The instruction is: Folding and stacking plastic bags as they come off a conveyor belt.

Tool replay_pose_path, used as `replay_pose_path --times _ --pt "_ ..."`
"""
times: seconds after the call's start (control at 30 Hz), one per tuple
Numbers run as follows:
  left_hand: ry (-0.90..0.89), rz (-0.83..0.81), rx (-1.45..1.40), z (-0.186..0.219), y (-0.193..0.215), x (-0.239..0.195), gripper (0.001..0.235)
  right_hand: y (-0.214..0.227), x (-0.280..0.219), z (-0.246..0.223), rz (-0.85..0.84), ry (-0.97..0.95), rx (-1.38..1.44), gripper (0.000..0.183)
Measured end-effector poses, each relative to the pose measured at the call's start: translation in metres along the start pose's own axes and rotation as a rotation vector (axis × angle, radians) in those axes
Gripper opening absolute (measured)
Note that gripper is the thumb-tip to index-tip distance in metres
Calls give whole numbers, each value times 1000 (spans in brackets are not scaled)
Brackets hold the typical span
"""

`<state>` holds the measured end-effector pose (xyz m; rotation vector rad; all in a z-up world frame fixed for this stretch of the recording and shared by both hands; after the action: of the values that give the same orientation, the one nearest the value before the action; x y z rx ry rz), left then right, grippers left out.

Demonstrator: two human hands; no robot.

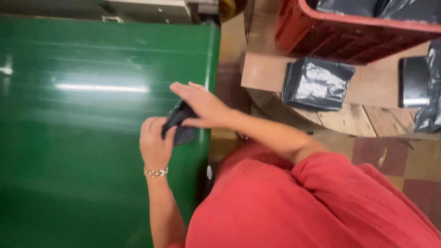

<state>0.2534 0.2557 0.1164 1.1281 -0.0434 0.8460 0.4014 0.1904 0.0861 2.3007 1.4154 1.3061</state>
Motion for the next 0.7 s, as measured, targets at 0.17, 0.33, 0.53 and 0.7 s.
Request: replay_pose_path --times 0.17,0.33,0.53,0.7 --pt "-279 -86 -84 115 -34 55 35 123 -55 16 104 -147 209 43" --pt "-204 -115 -459 147 -103 80 40 248 -253 136 629 -1040 202 23" --pt "-82 -614 -537 180 -251 56 40 327 -338 166 924 -1269 96 22" --pt "137 -902 -472 194 -343 33 66 325 -365 200 919 -1314 0 21"
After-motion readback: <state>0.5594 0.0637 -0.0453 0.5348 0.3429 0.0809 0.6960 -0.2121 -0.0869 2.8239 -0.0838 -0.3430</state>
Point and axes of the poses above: each hand's wrist, its own x-axis towards the middle knuckle, its own y-axis out of the back of the hand, z = x × y, the point moved 9 cm from there along x, towards the middle knuckle, and after that the axes turned 6 degrees about z, right-handed, at the moved point
